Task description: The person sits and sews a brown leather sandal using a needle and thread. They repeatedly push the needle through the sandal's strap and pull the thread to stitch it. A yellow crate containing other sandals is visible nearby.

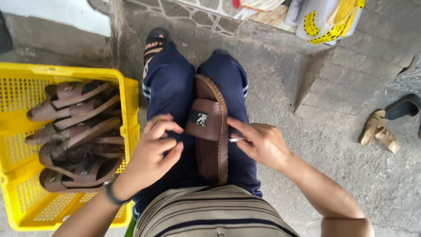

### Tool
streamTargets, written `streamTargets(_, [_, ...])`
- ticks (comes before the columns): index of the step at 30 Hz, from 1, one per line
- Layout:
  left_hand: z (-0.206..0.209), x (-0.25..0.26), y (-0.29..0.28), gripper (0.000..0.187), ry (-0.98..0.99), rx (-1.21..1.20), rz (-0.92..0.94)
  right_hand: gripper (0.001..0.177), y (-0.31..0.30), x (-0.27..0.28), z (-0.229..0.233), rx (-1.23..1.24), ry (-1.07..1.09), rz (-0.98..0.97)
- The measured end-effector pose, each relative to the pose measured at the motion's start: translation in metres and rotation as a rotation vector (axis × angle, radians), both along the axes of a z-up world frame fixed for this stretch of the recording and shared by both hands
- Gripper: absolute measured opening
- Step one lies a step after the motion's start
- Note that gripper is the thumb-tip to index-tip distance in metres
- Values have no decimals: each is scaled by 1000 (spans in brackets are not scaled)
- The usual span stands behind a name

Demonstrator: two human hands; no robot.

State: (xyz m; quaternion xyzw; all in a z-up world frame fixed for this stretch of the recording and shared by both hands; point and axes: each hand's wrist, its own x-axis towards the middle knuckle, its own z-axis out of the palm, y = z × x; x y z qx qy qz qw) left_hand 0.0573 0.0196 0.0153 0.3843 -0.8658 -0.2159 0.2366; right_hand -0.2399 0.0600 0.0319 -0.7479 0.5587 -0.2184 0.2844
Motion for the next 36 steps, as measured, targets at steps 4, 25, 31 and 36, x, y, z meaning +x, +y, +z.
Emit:
streamTargets(4, [22, -11, 0, 32, 907, 1102, -151, 31, -4, 0, -1, -317, 186, 164])
streamTargets(25, [-35, -75, -31, 139, 70, 207, -253, 35, 12, -2, 18, -158, 456, 163])
streamTargets(31, [-50, -84, -32, 145, 105, 147, -300, 35, 21, 12, -30, -275, 535, 167])
streamTargets(36, [-26, -57, -24, 133, 158, 120, -227, 22, 18, 6, -21, -222, 436, 160])
